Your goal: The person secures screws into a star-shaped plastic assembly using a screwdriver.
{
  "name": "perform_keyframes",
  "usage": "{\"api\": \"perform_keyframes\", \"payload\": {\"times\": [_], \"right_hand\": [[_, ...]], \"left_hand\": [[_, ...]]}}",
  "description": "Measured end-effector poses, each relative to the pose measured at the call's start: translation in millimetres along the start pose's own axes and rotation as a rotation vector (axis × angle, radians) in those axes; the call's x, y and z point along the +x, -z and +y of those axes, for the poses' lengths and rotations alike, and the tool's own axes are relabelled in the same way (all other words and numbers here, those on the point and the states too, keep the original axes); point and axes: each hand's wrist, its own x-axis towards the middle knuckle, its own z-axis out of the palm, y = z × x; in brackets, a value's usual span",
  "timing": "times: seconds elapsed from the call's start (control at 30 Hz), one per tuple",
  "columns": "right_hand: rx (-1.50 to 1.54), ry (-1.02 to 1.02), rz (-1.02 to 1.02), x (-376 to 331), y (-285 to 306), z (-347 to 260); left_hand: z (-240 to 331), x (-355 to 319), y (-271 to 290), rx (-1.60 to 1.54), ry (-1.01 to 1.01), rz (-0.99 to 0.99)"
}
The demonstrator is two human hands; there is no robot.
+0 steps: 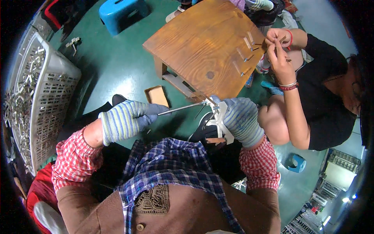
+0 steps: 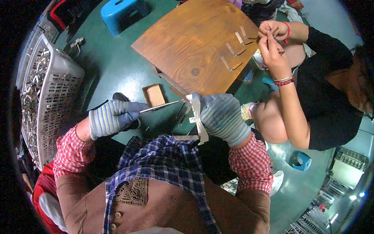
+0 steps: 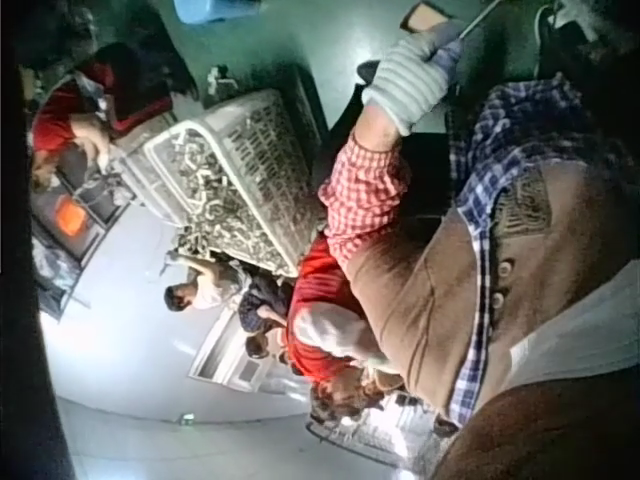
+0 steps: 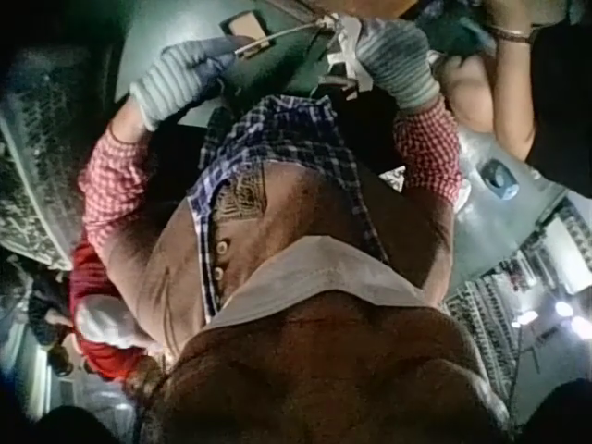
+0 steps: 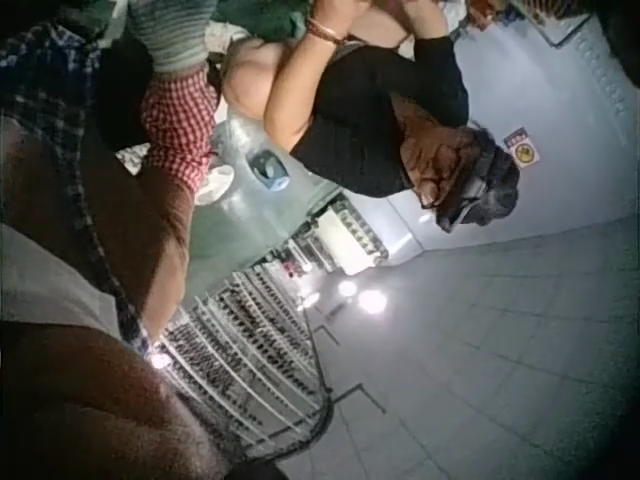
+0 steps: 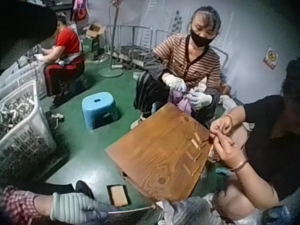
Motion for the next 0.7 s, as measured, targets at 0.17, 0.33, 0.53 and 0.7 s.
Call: {"api": "perform_keyframes", "payload": {"times": [0.17, 0.33, 0.53, 0.7], "right_hand": [[0.088, 0.040, -0.007, 7.3, 5.9, -1.3], [0.059, -0.068, -0.078, 3.3, -3.2, -0.6], [0.687, -0.182, -0.329, -12.9, -24.4, 21.0], [1.237, -0.301, -0.117, -9.8, -23.5, 8.2]], "left_hand": [[-3.2, -5.5, -9.7, 0.234, -0.083, 0.143], [-4.6, -7.1, -11.0, 0.402, -0.081, 0.169], [12.6, -11.5, -11.0, 0.903, -0.162, 0.203], [5.5, -9.7, -14.1, 1.264, -0.341, 0.358]]}}
